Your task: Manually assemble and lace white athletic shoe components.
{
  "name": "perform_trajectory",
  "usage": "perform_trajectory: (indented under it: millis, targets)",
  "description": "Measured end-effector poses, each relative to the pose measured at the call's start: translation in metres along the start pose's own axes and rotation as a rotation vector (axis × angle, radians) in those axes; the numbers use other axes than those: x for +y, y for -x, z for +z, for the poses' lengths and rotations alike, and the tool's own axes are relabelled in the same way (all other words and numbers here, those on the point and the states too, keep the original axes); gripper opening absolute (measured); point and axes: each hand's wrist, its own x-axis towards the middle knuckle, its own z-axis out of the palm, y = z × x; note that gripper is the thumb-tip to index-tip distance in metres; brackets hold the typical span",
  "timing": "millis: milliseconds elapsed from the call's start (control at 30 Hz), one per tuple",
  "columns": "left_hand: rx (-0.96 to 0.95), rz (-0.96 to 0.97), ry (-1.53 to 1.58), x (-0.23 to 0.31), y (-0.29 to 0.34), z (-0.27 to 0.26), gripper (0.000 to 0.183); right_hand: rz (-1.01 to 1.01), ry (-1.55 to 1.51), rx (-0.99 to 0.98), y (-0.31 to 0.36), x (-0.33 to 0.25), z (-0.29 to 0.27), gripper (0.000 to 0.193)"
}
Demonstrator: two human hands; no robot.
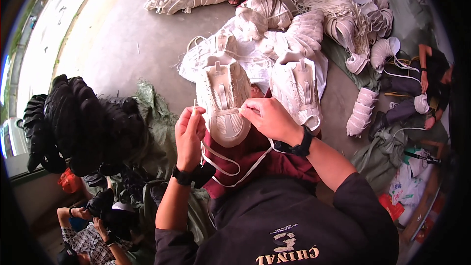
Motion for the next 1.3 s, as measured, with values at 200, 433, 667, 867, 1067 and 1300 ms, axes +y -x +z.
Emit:
perform_trajectory:
  millis: [200, 433, 667, 867, 1067, 1300]
  targets:
    - [0.041, 0.147, -0.181, -0.019, -0.024, 0.003, 0.01, 0.028, 0.113, -0.046, -0.016, -0.006, 0.005, 0.024]
    - [0.031, 0.131, -0.311, -0.02, -0.036, -0.005, 0.022, -0.042, 0.169, -0.065, -0.03, -0.008, 0.01, 0.024]
    - [0.004, 0.122, -0.394, -0.014, -0.036, -0.01, 0.023, -0.031, 0.384, -0.013, -0.033, -0.02, 0.024, 0.023]
    - [-0.02, 0.191, -0.245, -0.02, -0.032, -0.011, 0.022, -0.007, 0.537, -0.043, -0.035, -0.043, 0.043, 0.023]
    - [-0.032, 0.258, -0.404, -0.014, -0.014, -0.017, 0.022, 0.001, 0.548, -0.055, -0.022, -0.041, 0.031, 0.031]
    - [-0.039, 0.329, -0.643, -0.005, -0.011, -0.016, 0.015, 0.019, 0.35, -0.078, -0.023, -0.017, 0.022, 0.032]
